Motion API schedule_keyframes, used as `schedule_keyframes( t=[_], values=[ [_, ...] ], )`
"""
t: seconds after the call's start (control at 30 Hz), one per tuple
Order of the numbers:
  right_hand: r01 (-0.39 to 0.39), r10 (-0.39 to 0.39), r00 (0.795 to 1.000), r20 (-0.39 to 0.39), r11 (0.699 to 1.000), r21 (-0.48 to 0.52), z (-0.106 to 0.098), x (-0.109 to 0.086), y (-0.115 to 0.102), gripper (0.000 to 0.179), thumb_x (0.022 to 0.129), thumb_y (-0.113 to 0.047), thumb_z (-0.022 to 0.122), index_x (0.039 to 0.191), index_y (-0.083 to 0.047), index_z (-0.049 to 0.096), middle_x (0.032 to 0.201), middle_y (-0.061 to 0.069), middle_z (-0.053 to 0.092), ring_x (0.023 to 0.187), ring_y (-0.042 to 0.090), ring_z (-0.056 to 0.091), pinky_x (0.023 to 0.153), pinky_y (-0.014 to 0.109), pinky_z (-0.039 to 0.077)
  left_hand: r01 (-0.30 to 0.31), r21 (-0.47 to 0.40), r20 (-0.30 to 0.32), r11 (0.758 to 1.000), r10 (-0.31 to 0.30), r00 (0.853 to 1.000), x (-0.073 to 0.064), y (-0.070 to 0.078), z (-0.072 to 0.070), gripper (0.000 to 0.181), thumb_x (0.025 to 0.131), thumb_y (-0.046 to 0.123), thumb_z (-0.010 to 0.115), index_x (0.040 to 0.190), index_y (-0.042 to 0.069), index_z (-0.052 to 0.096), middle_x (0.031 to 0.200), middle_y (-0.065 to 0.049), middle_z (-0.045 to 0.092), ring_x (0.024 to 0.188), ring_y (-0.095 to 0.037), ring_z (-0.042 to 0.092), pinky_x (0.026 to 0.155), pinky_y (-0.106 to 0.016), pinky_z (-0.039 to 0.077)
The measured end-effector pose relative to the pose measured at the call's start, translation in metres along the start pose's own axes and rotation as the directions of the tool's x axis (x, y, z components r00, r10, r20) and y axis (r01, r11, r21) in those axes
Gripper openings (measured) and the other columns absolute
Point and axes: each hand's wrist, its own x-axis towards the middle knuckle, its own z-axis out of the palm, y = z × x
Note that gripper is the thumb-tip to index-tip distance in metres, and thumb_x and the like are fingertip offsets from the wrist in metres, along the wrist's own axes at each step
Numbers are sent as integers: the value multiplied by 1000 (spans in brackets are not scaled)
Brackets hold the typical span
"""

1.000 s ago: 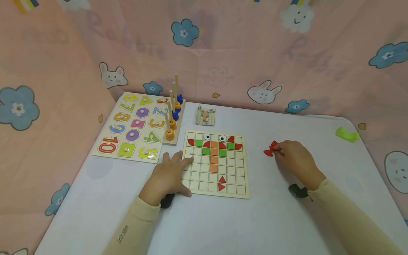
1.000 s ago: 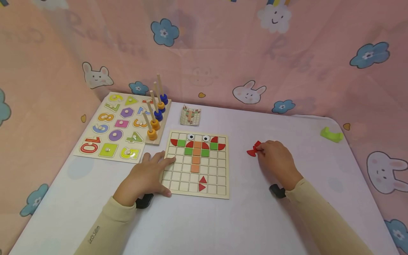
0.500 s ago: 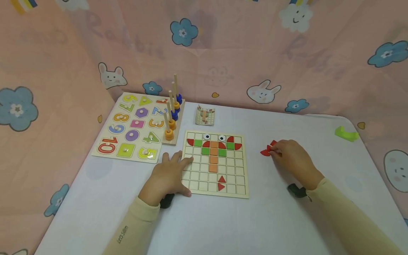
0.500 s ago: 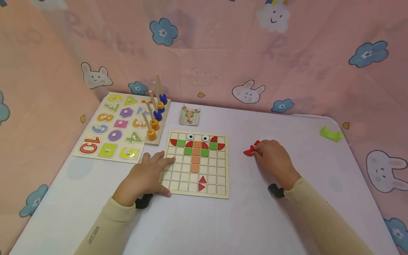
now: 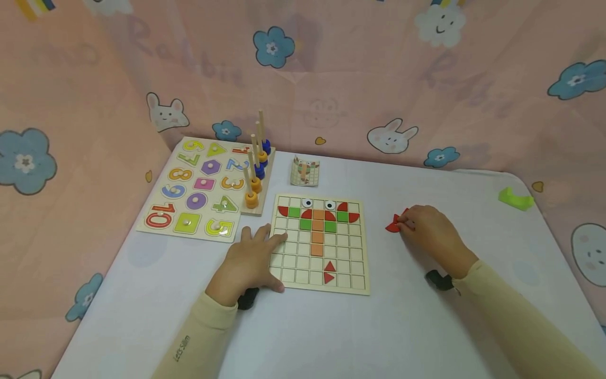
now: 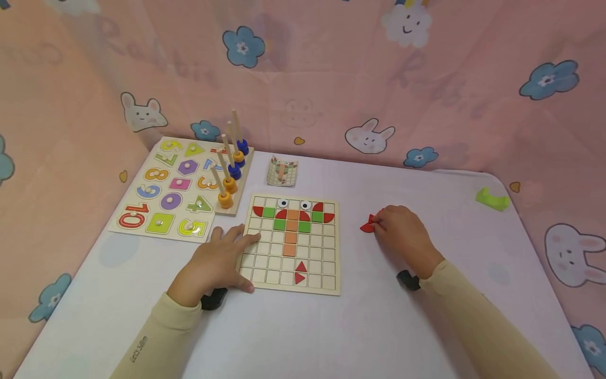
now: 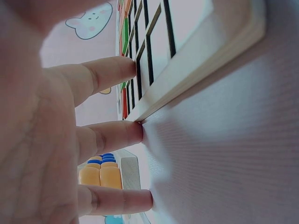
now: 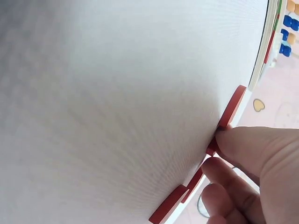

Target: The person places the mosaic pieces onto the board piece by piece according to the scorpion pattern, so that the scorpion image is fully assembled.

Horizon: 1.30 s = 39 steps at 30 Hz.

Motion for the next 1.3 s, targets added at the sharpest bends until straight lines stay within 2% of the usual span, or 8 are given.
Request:
schedule_keyframes(
  t=[0.13,0.3,0.47,0.6,0.73,0.83,1.0,1.3],
  values=[
    [55,-56,998,-17,998,-11,0,1,0,14,93,-5,80,105,2,78,106,17,76,103,38,62,93,55,55,1,5,-1,1000,-1,1000,0,0,0,113,59,52,103,157,25,54,164,-17,39,118,-39,42,68,-39,50],
    [97,-97,995,-8,995,-2,0,7,1,11,93,-4,78,101,3,79,98,14,77,98,37,64,93,54,55,4,6,0,1000,-4,1000,0,0,0,113,59,52,103,157,26,54,164,-17,39,119,-39,42,69,-40,50],
    [60,-60,998,-4,994,88,-4,20,-7,14,95,-9,75,102,1,80,99,13,76,97,35,62,90,53,55,0,1,-1,1000,0,1000,-1,0,0,113,59,52,103,157,25,54,164,-17,39,119,-38,42,70,-40,50],
    [28,-31,999,14,986,166,-10,35,-37,23,98,-20,75,113,-4,80,111,14,73,105,34,58,91,51,54,3,1,-3,1000,-3,1000,-1,1,-1,113,58,51,103,157,25,54,164,-17,39,120,-39,42,70,-41,51],
    [92,-100,995,31,976,195,-8,59,-84,27,98,-24,76,118,-8,80,116,10,73,109,30,59,93,47,54,4,2,-3,1000,-4,1000,-1,0,-1,114,58,52,103,157,25,54,164,-17,39,120,-39,42,71,-42,51],
    [220,-228,973,20,954,202,-2,80,-118,23,97,-22,76,115,-8,82,111,5,77,106,27,61,94,44,53,3,5,-2,1000,-3,1000,0,-1,0,114,59,53,103,158,26,53,164,-17,39,121,-40,41,73,-43,52],
    [391,-399,917,9,903,178,12,109,-159,17,98,-19,76,108,-8,84,105,2,79,104,24,66,96,41,52,-5,13,-2,1000,5,1000,1,-2,1,114,60,55,102,158,27,53,164,-17,39,123,-40,42,74,-44,53],
    [464,-465,884,43,885,33,27,122,-187,14,100,-16,72,102,-12,86,98,-1,79,98,20,68,98,38,52,-9,17,-8,1000,9,1000,-1,-1,-1,112,60,54,102,157,26,53,163,-17,40,124,-41,42,74,-45,53]
  ],
)
